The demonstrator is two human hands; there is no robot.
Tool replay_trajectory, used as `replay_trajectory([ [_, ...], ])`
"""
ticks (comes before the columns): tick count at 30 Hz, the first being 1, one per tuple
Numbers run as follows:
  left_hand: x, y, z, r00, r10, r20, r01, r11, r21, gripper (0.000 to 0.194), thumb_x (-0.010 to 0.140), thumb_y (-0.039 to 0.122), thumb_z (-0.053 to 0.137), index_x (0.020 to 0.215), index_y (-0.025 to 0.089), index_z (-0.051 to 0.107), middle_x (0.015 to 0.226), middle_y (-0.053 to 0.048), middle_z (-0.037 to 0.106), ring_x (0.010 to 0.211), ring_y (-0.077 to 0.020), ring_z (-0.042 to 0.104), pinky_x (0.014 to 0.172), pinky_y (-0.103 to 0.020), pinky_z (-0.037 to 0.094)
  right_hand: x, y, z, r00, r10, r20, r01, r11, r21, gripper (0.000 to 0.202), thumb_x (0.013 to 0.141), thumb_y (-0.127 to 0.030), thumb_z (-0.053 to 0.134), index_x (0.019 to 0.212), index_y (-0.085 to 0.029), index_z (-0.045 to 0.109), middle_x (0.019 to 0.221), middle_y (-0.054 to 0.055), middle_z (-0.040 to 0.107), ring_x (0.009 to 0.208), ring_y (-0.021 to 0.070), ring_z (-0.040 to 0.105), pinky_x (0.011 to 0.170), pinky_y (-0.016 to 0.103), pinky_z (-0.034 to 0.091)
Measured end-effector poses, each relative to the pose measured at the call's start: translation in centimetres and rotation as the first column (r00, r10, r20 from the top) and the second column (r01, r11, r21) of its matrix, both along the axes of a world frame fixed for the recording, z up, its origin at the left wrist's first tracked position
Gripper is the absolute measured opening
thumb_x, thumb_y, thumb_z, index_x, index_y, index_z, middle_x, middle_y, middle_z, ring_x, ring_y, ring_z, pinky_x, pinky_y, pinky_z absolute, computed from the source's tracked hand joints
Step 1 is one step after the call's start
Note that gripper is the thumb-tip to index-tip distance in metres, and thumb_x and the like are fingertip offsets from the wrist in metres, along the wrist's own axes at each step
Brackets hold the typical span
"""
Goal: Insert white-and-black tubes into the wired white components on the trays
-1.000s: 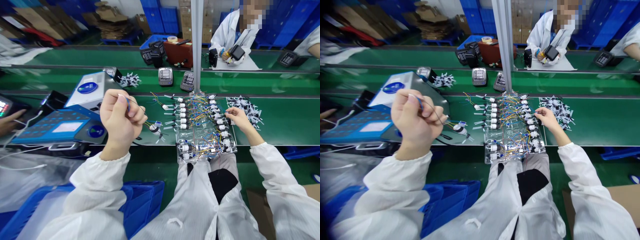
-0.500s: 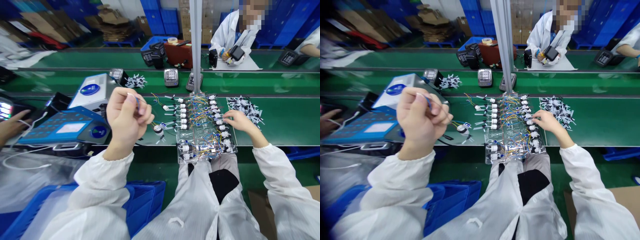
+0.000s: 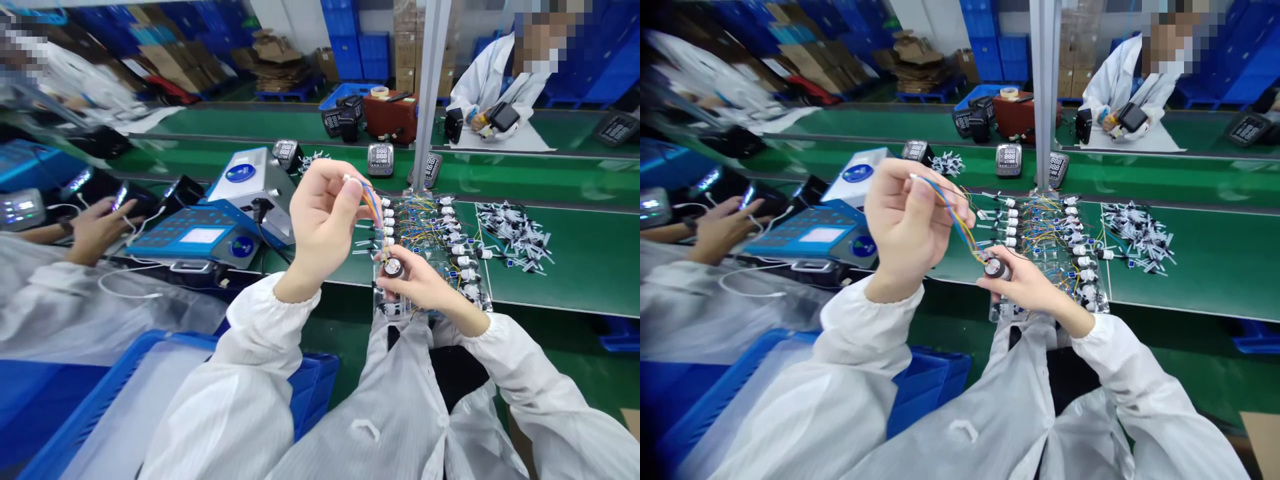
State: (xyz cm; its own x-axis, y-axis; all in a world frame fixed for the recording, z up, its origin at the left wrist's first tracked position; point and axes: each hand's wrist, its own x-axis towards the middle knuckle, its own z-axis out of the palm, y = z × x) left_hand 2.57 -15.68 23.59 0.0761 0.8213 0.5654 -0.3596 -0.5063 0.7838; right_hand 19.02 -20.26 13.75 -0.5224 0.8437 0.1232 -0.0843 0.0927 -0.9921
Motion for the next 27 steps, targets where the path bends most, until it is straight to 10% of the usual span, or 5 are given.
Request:
replay_trajectory([
  [6,-0.9,-3.5,-7.4,0.943,-0.031,-0.33,-0.038,0.979,-0.2,0.04,0.082,0.04,0.082,0.118,0.03,0.069,0.11,-0.009,0.064,0.095,-0.0246,0.067,0.071,-0.034,0.059,0.4,-0.5,-1.6,0.917,-0.395,0.059,0.387,0.915,0.111,0.035,0.089,-0.042,0.072,0.111,-0.033,0.046,0.087,-0.003,0.06,0.071,0.019,0.059,0.063,0.035,0.05],
  [12,0.0,-5.8,-11.9,0.829,0.131,-0.544,-0.299,0.925,-0.234,0.032,0.073,0.033,0.081,0.104,0.031,0.075,0.101,-0.005,0.074,0.09,-0.0294,0.074,0.076,-0.041,0.066,0.3,-2.6,-1.1,0.808,-0.368,0.46,0.211,0.91,0.358,0.046,0.091,-0.033,0.06,0.133,-0.027,0.043,0.111,0.007,0.066,0.09,0.0265,0.068,0.073,0.038,0.053],
  [16,-0.5,-5.0,-12.7,0.807,0.156,-0.569,-0.336,0.914,-0.226,0.027,0.071,0.046,0.074,0.097,0.04,0.079,0.09,0.0,0.077,0.077,-0.0354,0.074,0.059,-0.045,0.066,1.2,-3.2,0.2,0.839,-0.321,0.439,0.141,0.908,0.394,0.05,0.093,-0.045,0.066,0.135,-0.03,0.044,0.124,0.005,0.065,0.101,0.0234,0.07,0.075,0.031,0.053],
  [21,-1.4,-4.9,-12.7,0.808,0.129,-0.575,-0.236,0.965,-0.115,0.022,0.074,0.029,0.082,0.097,0.028,0.079,0.1,0.0,0.077,0.089,-0.0249,0.074,0.084,-0.035,0.066,2.1,-3.7,1.6,0.866,-0.302,0.399,0.201,0.94,0.276,0.036,0.099,-0.043,0.063,0.128,-0.025,0.05,0.118,0.004,0.069,0.105,0.0224,0.068,0.087,0.03,0.052],
  [27,-1.2,-3.8,-9.9,0.739,0.052,-0.672,0.042,0.992,0.123,0.024,0.09,0.024,0.075,0.114,0.025,0.078,0.11,-0.005,0.077,0.097,-0.022,0.073,0.085,-0.032,0.062,1.4,-3.8,1.4,0.866,-0.409,0.288,0.342,0.905,0.254,0.022,0.101,-0.046,0.053,0.111,-0.026,0.054,0.109,0.002,0.066,0.101,0.0227,0.067,0.09,0.036,0.051],
])
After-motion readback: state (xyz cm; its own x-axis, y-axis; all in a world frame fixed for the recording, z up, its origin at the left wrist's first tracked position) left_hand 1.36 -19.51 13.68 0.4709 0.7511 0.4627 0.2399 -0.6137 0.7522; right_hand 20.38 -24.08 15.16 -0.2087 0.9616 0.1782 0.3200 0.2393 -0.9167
